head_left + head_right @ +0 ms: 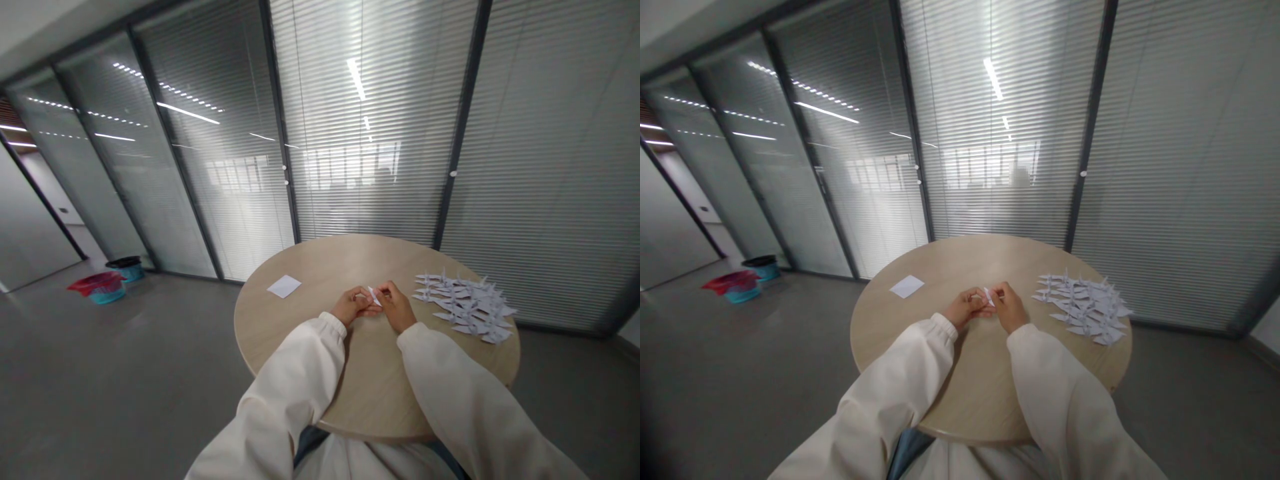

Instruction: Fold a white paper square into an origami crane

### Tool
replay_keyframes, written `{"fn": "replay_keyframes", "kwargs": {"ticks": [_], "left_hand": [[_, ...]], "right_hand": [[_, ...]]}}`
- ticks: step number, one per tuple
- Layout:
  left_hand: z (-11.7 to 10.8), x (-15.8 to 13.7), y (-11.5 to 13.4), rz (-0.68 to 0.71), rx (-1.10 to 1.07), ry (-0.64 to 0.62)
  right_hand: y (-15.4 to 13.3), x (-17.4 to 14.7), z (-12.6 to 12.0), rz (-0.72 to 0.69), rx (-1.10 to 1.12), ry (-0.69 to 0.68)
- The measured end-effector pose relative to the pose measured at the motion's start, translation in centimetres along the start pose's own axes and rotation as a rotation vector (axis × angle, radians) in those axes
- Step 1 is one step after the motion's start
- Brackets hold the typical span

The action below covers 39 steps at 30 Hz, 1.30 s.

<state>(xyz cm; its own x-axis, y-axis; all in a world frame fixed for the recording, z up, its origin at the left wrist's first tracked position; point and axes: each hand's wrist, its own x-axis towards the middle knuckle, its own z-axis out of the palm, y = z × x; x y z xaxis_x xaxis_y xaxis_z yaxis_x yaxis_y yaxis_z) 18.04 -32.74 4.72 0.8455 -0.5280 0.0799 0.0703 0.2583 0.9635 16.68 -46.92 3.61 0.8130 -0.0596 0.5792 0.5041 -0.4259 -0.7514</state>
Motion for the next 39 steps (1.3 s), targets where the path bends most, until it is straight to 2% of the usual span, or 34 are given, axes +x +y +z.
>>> {"fn": "replay_keyframes", "kwargs": {"ticks": [5, 11, 20, 24, 32, 39], "left_hand": [[0.49, -0.02, 0.1, 0.0, -0.001, 0.019], [0.71, -0.11, 0.36, 0.061, 0.141, 0.097], [0.24, 0.17, -0.03, 0.129, 0.236, 0.113], [0.17, 0.1, 0.13, 0.157, 0.31, 0.116], [0.1, -0.05, 0.07, 0.156, 0.379, 0.107], [-0.01, 0.09, -0.13, 0.127, 0.39, 0.097]], "right_hand": [[-0.02, 0.05, -0.11, 0.015, 0.004, 0.022], [-0.21, 0.16, -0.07, 0.016, 0.056, -0.01], [0.02, 0.45, -0.11, 0.151, 0.22, -0.051], [0.26, 0.35, -0.21, 0.164, 0.161, -0.13], [0.19, 0.3, -0.46, 0.116, -0.02, -0.082], [0.19, 0.44, -0.55, 0.18, 0.05, -0.067]]}}
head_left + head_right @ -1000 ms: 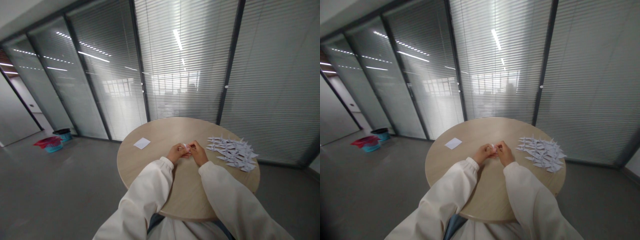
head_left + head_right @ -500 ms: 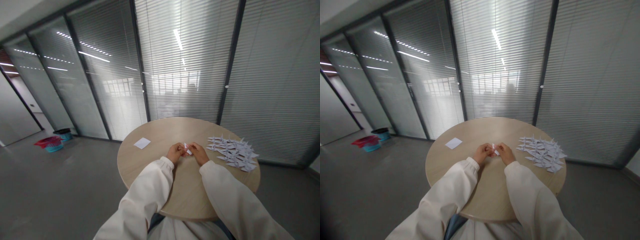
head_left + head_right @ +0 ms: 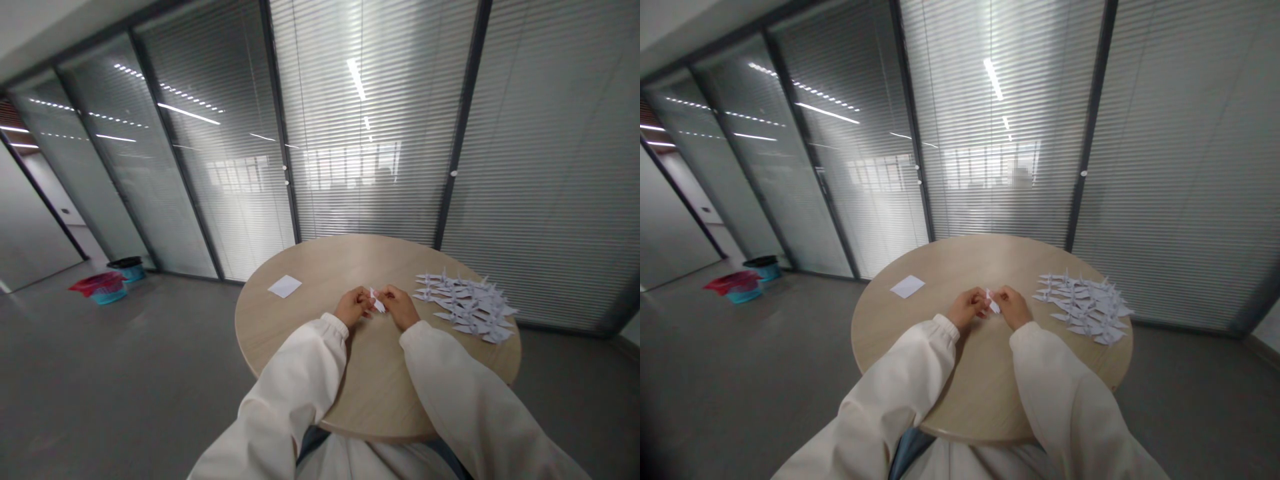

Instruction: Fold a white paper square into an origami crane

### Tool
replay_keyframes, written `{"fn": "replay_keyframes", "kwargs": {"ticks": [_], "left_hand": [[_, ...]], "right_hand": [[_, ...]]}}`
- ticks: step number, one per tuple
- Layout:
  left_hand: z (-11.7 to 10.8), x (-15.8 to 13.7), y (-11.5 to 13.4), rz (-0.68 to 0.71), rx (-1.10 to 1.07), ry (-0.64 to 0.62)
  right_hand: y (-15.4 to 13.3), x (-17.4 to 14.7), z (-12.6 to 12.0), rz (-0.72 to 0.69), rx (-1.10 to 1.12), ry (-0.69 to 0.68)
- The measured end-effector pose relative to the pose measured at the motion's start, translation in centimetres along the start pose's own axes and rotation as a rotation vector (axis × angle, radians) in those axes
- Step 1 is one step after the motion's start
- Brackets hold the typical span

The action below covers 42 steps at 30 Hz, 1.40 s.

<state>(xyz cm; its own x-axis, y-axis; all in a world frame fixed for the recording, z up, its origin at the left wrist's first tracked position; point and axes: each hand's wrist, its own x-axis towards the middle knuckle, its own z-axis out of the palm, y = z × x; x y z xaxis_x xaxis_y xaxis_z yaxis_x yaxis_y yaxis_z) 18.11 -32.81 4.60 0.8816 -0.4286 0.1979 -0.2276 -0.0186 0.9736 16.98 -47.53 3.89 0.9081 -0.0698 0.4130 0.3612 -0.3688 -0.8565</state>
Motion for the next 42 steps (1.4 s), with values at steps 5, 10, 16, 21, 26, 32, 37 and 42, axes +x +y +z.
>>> {"fn": "replay_keyframes", "kwargs": {"ticks": [5, 10, 16, 21, 26, 32, 37, 42], "left_hand": [[-0.2, 0.1, 0.1, -0.009, -0.037, 0.042], [-0.6, 0.5, -0.1, -0.007, -0.142, 0.168], [-0.9, 0.6, -0.3, -0.007, -0.211, 0.242], [-0.9, 0.4, 0.1, 0.037, -0.197, 0.216], [-0.9, 0.3, 0.4, 0.042, -0.162, 0.148], [-0.8, 0.4, 0.2, 0.024, -0.163, 0.138], [-0.8, 0.5, -0.1, 0.019, -0.115, 0.086], [-0.5, 0.5, -0.1, 0.063, -0.105, 0.107]], "right_hand": [[-0.1, 0.0, 0.1, 0.053, 0.214, -0.063], [0.0, 0.0, 0.4, 0.114, 0.393, -0.152], [-0.1, -0.2, 0.3, 0.095, 0.415, -0.214], [-0.5, -0.2, 0.1, 0.075, 0.436, -0.225], [-1.0, -0.4, 0.0, 0.075, 0.485, -0.244], [-1.3, -0.5, -0.2, 0.074, 0.491, -0.24], [-1.0, -0.4, -0.2, 0.09, 0.49, -0.197], [-0.3, -0.2, 0.0, 0.089, 0.541, -0.145]]}}
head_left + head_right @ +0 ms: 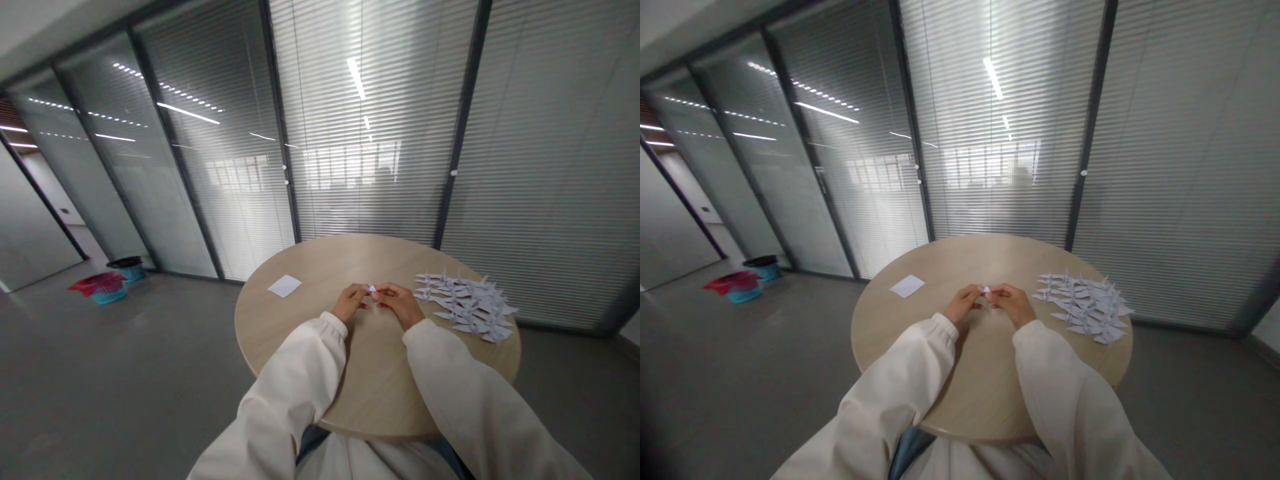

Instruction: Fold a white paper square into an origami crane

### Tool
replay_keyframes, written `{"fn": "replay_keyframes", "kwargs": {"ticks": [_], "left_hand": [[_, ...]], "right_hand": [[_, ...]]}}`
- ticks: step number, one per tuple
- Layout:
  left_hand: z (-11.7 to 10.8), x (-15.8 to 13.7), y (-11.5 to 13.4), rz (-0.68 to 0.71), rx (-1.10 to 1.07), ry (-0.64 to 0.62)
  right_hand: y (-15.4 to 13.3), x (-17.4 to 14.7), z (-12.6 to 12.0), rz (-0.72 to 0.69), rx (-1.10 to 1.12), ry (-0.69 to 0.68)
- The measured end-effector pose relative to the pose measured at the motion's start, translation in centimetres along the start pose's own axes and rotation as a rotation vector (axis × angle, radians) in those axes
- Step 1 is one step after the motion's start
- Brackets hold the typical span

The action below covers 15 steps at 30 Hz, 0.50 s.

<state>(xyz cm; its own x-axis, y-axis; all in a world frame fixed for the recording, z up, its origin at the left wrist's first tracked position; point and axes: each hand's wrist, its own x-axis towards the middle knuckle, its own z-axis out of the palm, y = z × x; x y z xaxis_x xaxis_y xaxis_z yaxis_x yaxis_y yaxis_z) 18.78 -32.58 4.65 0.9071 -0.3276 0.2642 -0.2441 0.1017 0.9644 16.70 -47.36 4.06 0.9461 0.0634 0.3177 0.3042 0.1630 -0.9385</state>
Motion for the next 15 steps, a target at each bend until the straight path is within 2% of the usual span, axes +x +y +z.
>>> {"fn": "replay_keyframes", "kwargs": {"ticks": [3, 6, 15], "left_hand": [[0.3, -0.3, 0.5, 0.001, -0.059, -0.064], [0.4, -0.5, 1.0, 0.015, -0.009, -0.115], [0.3, -0.5, 1.0, 0.152, 0.163, -0.001]], "right_hand": [[0.0, 0.0, 0.0, 0.001, 0.039, 0.017], [-0.4, -0.1, 0.2, 0.012, 0.05, 0.01], [-0.5, -0.2, 0.3, 0.012, -0.036, -0.018]]}}
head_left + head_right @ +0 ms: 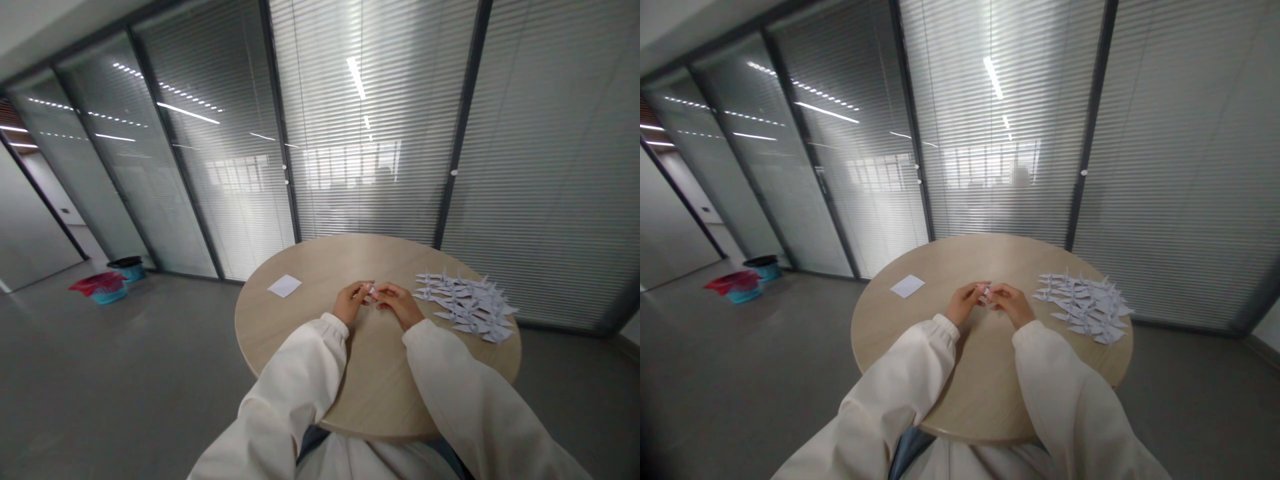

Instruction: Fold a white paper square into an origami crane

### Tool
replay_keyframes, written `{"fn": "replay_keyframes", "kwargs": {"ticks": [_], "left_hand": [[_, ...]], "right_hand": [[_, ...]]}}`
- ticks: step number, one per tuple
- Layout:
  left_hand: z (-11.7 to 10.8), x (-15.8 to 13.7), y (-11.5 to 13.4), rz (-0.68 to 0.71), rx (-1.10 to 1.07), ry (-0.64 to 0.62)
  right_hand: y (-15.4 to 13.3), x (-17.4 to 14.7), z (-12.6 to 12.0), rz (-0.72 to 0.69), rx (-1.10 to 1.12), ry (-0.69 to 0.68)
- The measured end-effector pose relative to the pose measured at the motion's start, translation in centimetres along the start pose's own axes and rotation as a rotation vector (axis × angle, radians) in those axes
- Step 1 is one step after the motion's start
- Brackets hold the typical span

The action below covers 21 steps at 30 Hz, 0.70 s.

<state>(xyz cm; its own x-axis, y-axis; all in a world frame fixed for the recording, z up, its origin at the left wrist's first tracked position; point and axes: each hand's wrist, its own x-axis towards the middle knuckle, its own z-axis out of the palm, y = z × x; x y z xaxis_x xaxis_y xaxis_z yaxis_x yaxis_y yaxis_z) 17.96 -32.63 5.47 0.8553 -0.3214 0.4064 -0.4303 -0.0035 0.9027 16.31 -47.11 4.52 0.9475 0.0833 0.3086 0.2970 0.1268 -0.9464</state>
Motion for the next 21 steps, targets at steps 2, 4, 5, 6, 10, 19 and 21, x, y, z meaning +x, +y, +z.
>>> {"fn": "replay_keyframes", "kwargs": {"ticks": [2, 4, 5, 6, 10, 19, 21], "left_hand": [[-0.13, 0.05, -0.09, -0.001, 0.024, 0.032], [-0.28, 0.12, -0.22, -0.01, 0.045, 0.067], [-0.35, 0.17, -0.29, -0.014, 0.051, 0.082], [-0.4, 0.21, -0.35, -0.018, 0.054, 0.09], [-0.44, 0.34, -0.55, -0.05, 0.016, 0.098], [-0.18, 0.4, -0.61, -0.095, 0.0, 0.068], [-0.2, 0.44, -0.59, -0.073, 0.048, 0.073]], "right_hand": [[0.03, 0.03, -0.05, 0.006, -0.028, -0.003], [0.09, 0.08, -0.11, 0.012, -0.05, -0.002], [0.14, 0.12, -0.13, 0.014, -0.058, 0.002], [0.21, 0.16, -0.16, 0.016, -0.064, 0.005], [0.49, 0.34, -0.21, 0.024, -0.078, 0.018], [0.44, 0.38, -0.11, 0.062, -0.063, 0.057], [0.43, 0.35, -0.08, 0.063, -0.061, 0.048]]}}
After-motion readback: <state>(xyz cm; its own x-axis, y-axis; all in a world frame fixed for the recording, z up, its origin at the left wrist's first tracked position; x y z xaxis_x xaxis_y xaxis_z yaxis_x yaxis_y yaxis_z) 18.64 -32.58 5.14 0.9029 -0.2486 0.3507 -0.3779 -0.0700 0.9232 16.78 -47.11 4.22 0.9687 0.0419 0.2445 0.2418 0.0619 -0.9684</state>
